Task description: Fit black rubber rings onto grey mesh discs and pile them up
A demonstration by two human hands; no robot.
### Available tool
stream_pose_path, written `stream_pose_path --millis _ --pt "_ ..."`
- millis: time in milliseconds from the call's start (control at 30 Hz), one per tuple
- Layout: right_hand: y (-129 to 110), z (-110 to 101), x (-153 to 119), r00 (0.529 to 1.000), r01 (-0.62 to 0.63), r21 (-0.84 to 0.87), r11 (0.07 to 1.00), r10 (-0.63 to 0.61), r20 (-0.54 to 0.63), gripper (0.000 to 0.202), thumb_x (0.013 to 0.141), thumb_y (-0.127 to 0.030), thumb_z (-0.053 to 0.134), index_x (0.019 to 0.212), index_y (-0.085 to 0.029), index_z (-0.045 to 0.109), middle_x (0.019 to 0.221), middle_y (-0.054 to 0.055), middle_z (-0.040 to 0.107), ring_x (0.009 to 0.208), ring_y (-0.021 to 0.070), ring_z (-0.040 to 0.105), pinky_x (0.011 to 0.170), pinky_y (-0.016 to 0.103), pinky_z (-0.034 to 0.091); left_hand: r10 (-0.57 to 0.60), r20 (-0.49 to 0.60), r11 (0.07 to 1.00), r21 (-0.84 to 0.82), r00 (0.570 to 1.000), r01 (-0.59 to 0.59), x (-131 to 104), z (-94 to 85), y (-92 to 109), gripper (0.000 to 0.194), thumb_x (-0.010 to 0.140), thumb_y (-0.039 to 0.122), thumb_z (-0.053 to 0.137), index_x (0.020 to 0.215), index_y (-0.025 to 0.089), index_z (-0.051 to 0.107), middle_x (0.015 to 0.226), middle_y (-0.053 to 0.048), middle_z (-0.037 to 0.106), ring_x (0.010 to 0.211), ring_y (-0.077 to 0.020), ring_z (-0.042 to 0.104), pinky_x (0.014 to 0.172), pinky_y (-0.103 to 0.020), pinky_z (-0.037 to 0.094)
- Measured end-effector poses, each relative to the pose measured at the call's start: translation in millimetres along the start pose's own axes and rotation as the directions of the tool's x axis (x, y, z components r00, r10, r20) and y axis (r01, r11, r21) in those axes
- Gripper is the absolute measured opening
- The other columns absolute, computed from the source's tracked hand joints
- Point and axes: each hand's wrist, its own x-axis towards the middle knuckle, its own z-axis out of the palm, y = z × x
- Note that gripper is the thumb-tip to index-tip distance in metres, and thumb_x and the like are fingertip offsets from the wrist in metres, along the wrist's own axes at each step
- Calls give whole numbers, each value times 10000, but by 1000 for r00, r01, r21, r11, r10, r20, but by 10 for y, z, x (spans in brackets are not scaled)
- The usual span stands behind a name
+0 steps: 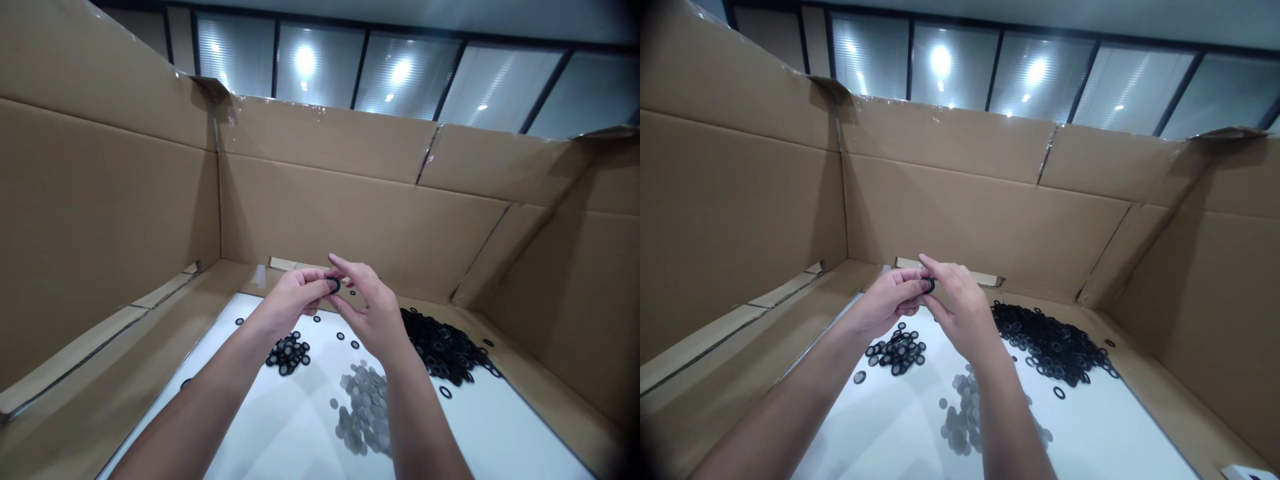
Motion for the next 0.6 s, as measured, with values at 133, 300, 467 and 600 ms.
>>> stream_pose_path --millis 133,300,467,600 --pt "-2 33 -3 999 -28 -15 999 28 -25 592 889 -84 574 1401 -355 453 1150 48 598 1053 216 580 897 409 517 -2 -1 1000 18 1000 2 1 4 -13 215 770 346 732 733 156 640 590 62 447 466 -38 266 461 -228 162" --pt "-14 60 -8 995 -76 -19 997 74 -61 591 868 -109 610 1393 -340 468 1135 55 555 1003 201 584 855 379 525 -1 3 1000 24 1000 0 4 8 -19 227 775 338 732 724 148 619 588 62 441 465 -35 293 456 -218 180" --pt "-16 -15 2 993 -74 59 996 79 -87 553 895 -173 614 1402 -320 449 1071 47 593 962 197 596 841 383 531 92 -67 993 78 994 -86 -2 -17 7 190 792 331 729 811 163 643 671 51 502 508 -37 357 466 -186 262" --pt "-3 -19 4 983 -103 71 992 113 -146 482 909 -180 591 1362 -309 488 1055 51 597 950 198 603 799 373 542 219 -96 959 204 971 -197 -13 -48 17 233 785 352 745 934 182 690 821 -7 640 674 -93 546 565 -199 440"
